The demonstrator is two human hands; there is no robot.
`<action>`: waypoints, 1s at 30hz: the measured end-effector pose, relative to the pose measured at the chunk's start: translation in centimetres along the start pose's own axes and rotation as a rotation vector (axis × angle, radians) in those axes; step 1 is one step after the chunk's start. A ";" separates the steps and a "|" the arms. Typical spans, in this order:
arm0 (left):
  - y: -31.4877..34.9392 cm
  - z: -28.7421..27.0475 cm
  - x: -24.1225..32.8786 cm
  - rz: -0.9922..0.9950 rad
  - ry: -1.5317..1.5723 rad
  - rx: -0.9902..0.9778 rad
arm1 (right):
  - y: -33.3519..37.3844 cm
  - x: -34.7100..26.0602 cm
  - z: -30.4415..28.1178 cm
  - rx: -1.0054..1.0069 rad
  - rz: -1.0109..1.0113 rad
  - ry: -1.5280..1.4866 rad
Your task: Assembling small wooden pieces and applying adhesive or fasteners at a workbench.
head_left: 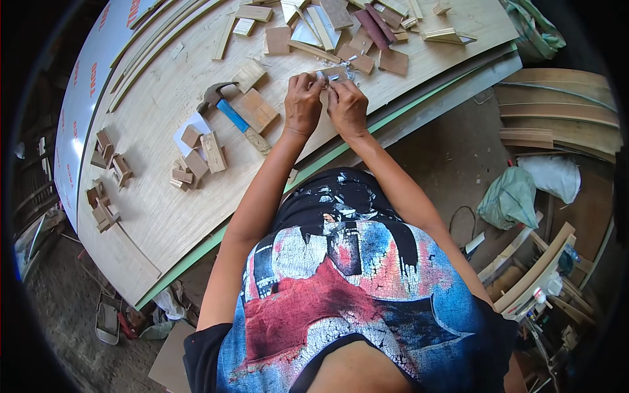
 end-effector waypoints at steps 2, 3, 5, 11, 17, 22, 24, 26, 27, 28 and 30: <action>0.0 0.0 0.0 -0.002 -0.005 0.001 | -0.5 -0.6 -0.3 0.000 -0.024 0.016; -0.1 0.0 0.1 -0.002 -0.006 0.000 | -0.6 -0.9 -0.5 0.001 -0.046 0.035; -0.1 -0.1 0.2 0.002 -0.010 -0.001 | -0.6 -1.0 -0.7 -0.004 -0.049 0.046; -0.1 -0.2 0.3 0.011 -0.018 -0.010 | -0.5 -1.4 -0.9 0.000 -0.078 0.063; -0.1 -0.1 0.3 0.006 -0.029 -0.016 | -0.4 -1.2 -0.6 -0.007 -0.074 0.065; -0.2 0.0 0.2 -0.041 -0.009 -0.042 | -0.7 -1.2 -0.5 0.017 -0.101 0.081; -0.2 0.0 0.2 -0.041 0.000 -0.038 | -0.8 -1.2 -0.3 0.016 -0.118 0.099; -0.2 0.1 0.2 -0.038 -0.002 -0.040 | -0.9 -1.2 -0.1 0.010 -0.122 0.104; -0.1 0.1 0.2 -0.036 -0.005 -0.042 | -1.0 -1.2 0.1 0.004 -0.127 0.109; -0.2 0.1 0.1 -0.036 -0.004 -0.042 | -1.1 -1.2 0.1 0.004 -0.127 0.109; -0.2 0.0 0.3 0.019 -0.036 -0.020 | -1.2 -1.4 0.2 0.002 -0.137 0.118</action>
Point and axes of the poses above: each hand's wrist, its own y-axis away from the middle knuckle, its own z-axis out of the palm, x = y × z, the point moved 8 cm from there along -y, towards the middle knuckle, and after that the axes turned 12 degrees about x, right-handed, at the moved point
